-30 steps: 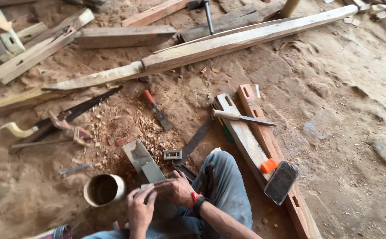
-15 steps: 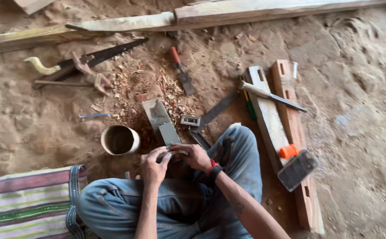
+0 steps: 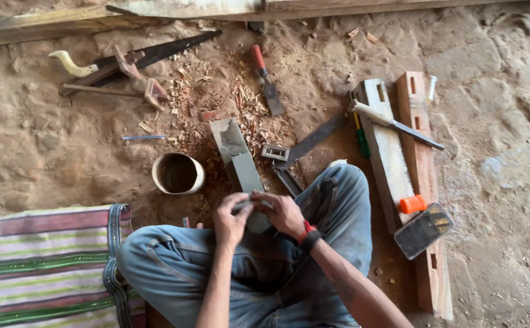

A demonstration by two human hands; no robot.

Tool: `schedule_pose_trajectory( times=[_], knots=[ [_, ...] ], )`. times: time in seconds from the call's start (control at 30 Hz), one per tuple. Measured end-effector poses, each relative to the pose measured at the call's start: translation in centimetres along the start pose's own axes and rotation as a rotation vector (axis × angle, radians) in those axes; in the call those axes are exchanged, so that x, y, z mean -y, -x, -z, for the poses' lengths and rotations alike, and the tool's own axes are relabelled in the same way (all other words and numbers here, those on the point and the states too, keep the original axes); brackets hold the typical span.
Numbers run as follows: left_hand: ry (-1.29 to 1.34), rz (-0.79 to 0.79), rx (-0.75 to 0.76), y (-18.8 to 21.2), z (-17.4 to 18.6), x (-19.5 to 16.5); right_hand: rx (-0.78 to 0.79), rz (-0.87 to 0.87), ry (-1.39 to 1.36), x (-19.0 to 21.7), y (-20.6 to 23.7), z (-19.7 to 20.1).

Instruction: The person sits on the ground and sharpens a small metal tool on a grinding stone. They repeatedly rub the tool against the stone, occasionally dipping it into a nearby container of liquid, and inspect the edge between strokes.

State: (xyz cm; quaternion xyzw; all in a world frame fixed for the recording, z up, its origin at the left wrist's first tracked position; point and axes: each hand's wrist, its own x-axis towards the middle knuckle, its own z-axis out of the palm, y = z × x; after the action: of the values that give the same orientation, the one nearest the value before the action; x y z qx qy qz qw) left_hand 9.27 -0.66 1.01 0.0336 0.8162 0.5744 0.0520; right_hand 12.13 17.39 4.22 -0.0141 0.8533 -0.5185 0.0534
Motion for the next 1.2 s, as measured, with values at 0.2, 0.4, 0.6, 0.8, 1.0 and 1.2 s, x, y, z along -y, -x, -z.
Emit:
schedule_pose_trajectory(
  times=[0.2,0.4,0.6,0.8,1.0,1.2],
  knots=[
    [-0.058,-0.102,-0.111,-1.6,-2.0,1.5,-0.056,0.285,0.207,-2.0,-2.6,0.6],
    [-0.118,-0.219,-0.073,-8.6,-1.3,1.5,-0.023,0.126,0.129,-4.0,-8.8,1.6],
    [-0.079,-0.178,-0.028,-0.9,-0.8,1.6,-0.034,0.194,0.157,-1.6,-0.8,1.1],
    [-0.123,-0.185,-0.073,-9.3,-1.0,1.5,0.018,0.171,0.329,-2.0,-9.3,2.3],
    [-0.059,-0.037,-0.002,-5.4,-0.4,1.8,-0.018,0.186,0.294,-1.5,-4.8,1.1],
    [-0.088,-0.084,-0.033,-3.9,-0.8,1.8,0.022,0.085,0.243,-2.2,-2.9,0.7]
  ],
)
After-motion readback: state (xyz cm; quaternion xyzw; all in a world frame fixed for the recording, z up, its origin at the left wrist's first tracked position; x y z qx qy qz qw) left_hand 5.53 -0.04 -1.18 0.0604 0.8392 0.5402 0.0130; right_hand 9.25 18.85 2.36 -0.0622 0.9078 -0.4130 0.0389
